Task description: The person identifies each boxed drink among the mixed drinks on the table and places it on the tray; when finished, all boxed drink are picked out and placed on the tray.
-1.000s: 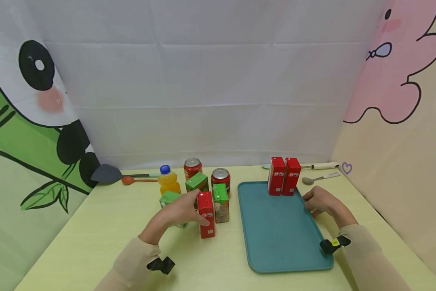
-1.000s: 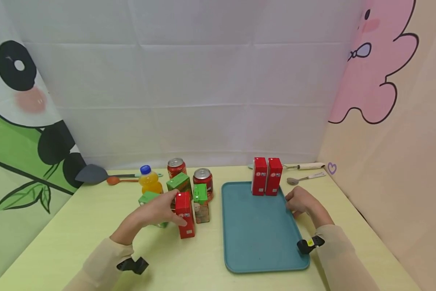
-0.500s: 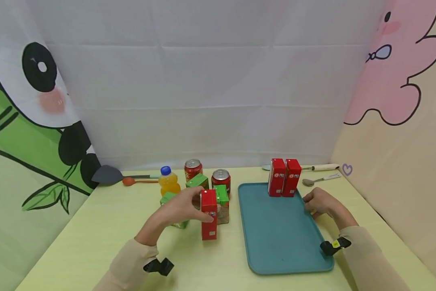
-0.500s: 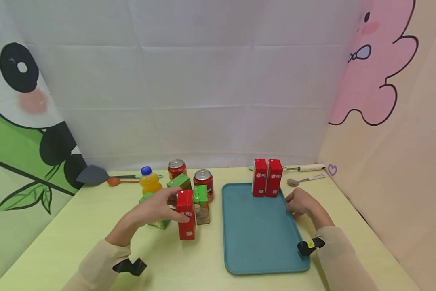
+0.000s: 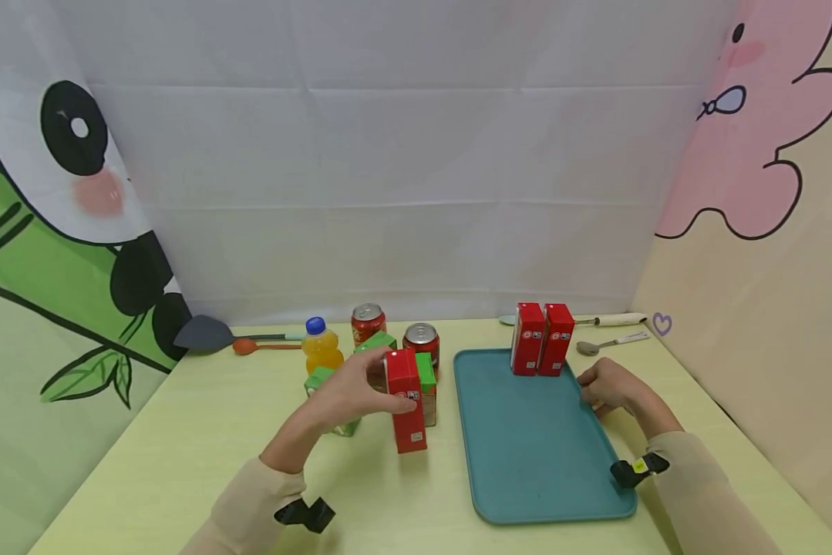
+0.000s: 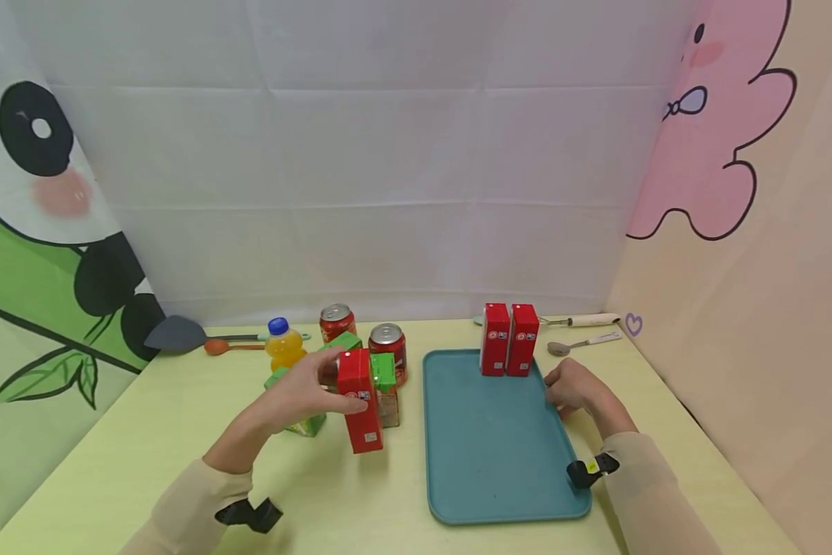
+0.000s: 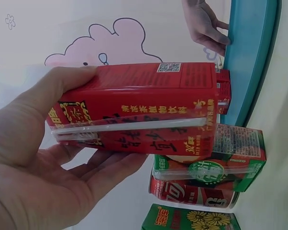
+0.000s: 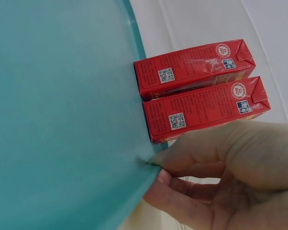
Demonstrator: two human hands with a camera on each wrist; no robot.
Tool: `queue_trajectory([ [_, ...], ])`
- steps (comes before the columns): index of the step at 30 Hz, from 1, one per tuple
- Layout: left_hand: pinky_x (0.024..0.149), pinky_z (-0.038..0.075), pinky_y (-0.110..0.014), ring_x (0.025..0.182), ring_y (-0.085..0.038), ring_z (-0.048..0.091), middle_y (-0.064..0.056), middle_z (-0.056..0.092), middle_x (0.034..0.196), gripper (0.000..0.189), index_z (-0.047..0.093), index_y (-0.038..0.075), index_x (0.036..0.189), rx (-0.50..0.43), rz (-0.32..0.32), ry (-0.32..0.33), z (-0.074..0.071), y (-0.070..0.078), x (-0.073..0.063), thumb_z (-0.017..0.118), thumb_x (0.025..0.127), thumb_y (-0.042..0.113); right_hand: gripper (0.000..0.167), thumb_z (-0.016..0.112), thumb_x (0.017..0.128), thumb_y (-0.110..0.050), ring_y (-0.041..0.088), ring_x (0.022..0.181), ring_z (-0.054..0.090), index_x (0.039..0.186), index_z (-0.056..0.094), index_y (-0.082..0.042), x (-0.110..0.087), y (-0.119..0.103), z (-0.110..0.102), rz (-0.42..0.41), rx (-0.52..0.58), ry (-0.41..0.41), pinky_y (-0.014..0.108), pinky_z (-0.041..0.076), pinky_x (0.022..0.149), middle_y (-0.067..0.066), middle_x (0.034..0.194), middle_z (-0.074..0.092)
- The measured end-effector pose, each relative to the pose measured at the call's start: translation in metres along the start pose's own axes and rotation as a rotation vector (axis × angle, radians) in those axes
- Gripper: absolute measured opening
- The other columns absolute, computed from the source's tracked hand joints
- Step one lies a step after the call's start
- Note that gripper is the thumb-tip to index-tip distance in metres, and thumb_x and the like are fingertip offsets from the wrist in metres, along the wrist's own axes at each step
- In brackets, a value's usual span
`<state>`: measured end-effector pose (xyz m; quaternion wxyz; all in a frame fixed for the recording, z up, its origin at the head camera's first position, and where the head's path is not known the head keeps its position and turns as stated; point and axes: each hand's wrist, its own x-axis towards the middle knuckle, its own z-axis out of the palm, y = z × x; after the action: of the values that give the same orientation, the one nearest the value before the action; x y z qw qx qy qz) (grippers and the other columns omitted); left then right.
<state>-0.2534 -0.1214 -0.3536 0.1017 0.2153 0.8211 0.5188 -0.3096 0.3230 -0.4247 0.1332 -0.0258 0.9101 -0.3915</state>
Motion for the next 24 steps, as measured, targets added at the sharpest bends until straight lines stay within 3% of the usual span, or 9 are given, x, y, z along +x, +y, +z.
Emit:
queue_trajectory([
  [12,0.086,0.058,-0.043,0.11,-0.03,0.06,-0.013,0.062,0.122,0.063,0.047,0.006,0.136,-0.098,0.049,0.047,0.012,0.0,0.004,0.081,0.084,0.013,0.043,0.06,0.086,0.006,0.027,0.087,0.061,0.124,0.054,0.024,0.0,0.0,0.0,0.007,-0.002,-0.004,0.045,0.061,0.07,0.036,0.124,0.058],
  [18,0.085,0.058,-0.041,0.103,-0.027,0.064,-0.013,0.066,0.114,0.054,0.051,0.0,0.127,-0.151,0.051,0.062,0.025,-0.003,0.008,0.081,0.084,0.014,0.044,0.061,0.085,0.007,0.029,0.089,0.064,0.125,0.053,0.024,0.001,-0.001,0.001,0.011,0.005,0.0,0.045,0.061,0.07,0.037,0.124,0.057],
  [24,0.083,0.058,-0.041,0.102,-0.027,0.066,-0.013,0.066,0.115,0.054,0.055,0.001,0.13,-0.178,0.079,0.072,0.037,-0.006,0.013,0.082,0.084,0.014,0.046,0.061,0.083,0.008,0.034,0.095,0.066,0.125,0.052,0.025,0.0,-0.001,0.001,0.007,0.019,0.005,0.046,0.061,0.069,0.038,0.125,0.056],
])
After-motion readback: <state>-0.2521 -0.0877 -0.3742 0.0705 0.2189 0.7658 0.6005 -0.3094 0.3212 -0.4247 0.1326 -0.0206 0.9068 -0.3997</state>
